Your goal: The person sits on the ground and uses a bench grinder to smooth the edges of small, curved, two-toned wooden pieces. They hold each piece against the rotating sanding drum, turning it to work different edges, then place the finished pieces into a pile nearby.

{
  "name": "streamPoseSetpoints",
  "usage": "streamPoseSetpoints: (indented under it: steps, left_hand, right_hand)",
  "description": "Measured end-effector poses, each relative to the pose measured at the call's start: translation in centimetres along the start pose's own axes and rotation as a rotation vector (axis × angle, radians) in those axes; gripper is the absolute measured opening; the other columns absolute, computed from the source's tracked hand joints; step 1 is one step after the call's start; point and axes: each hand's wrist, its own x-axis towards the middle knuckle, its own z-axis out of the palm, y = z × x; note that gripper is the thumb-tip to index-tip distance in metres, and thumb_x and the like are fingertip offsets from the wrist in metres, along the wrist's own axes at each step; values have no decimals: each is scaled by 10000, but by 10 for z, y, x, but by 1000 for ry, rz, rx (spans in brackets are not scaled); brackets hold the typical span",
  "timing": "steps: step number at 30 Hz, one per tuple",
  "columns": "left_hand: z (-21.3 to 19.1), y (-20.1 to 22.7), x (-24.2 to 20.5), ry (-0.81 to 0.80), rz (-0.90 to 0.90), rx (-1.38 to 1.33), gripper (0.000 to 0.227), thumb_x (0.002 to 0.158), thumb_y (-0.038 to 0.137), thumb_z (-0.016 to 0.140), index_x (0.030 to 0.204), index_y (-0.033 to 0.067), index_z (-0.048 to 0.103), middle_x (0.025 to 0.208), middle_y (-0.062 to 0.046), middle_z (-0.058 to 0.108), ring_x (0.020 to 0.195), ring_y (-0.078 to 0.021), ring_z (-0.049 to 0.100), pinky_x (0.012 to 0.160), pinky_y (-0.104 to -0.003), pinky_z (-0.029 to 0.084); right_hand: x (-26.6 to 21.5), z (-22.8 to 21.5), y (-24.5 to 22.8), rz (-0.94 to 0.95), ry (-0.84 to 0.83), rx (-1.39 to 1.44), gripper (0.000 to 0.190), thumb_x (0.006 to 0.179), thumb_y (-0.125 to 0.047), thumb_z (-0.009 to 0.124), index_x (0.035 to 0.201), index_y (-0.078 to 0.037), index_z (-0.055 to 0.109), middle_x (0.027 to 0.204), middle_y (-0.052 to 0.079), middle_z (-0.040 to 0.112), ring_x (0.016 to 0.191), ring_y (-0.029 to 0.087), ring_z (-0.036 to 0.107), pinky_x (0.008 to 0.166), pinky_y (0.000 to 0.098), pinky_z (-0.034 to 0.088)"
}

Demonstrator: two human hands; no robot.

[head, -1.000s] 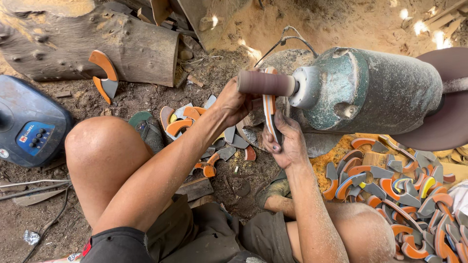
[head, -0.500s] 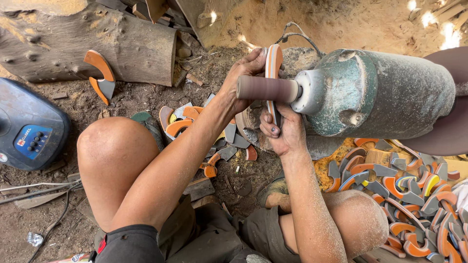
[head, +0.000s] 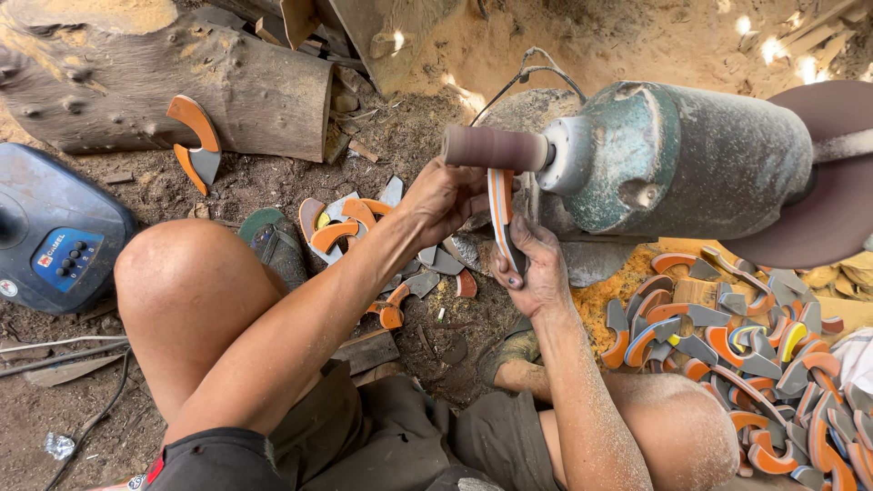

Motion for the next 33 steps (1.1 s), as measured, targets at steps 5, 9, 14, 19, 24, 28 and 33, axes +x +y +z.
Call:
streamPoseSetpoints:
  steps: [5, 9, 14, 19, 24, 28, 33]
  left_hand:
    - [11, 2, -28, -116, -25, -8, 346, 977, 97, 634, 1317, 38, 620, 1232, -135, 710, 1083, -231, 731, 941, -388, 653]
    - [11, 1, -49, -136, -44, 62, 417, 973, 92, 668, 1385, 62, 610, 1273, -91, 691, 1146, -217, 692, 999, -398, 620]
    - [13, 7, -53, -218, -59, 62, 465, 964, 107, 674, 1417, 51, 586, 1306, -104, 687, 1179, -230, 696, 1038, -405, 627]
    - [12, 8, -41, -191, -51, 44, 451, 940, 122, 670, 1376, 56, 578, 1270, -164, 699, 1130, -278, 722, 972, -411, 639]
    - [11, 3, -10, -62, 22, 11, 344, 952, 79, 658, 1275, -7, 581, 1221, -203, 697, 1088, -286, 742, 901, -398, 679]
    - [9, 3, 16, 58, 62, -24, 328, 979, 124, 646, 1285, 29, 573, 1068, -165, 712, 885, -239, 743, 746, -355, 676]
    - [6, 3, 44, 70, 166, -72, 284, 1034, 158, 672, 1271, 48, 559, 943, -74, 671, 764, -153, 692, 645, -285, 622]
  right_hand:
    - [-13, -16, 9, -15, -7, -50, 410, 939, -393, 742, 1032, -5, 652, 672, 52, 582, 519, 108, 559, 389, 190, 359]
    - [-23, -25, 14, -34, -79, -116, 426, 961, -401, 740, 1041, 4, 634, 698, 54, 598, 548, 127, 608, 397, 203, 376]
    - [-23, -23, 16, -13, -84, -128, 416, 900, -416, 714, 1071, -41, 655, 723, 44, 635, 541, 113, 611, 395, 205, 374]
    - [-15, -13, 23, 40, -164, 127, 353, 1003, -362, 679, 1025, -15, 618, 688, 60, 581, 521, 104, 518, 409, 216, 347]
    - [0, 0, 26, 95, -226, 344, 285, 1104, -272, 514, 975, -25, 577, 681, 43, 531, 457, 81, 371, 380, 211, 280]
    - [18, 11, 17, 156, -246, 500, 251, 1102, -219, 444, 986, -26, 554, 672, 40, 503, 442, 77, 354, 379, 218, 268]
    - [42, 20, 4, 156, -246, 575, 257, 1085, -206, 428, 1000, 9, 540, 678, 41, 495, 443, 75, 351, 375, 212, 262]
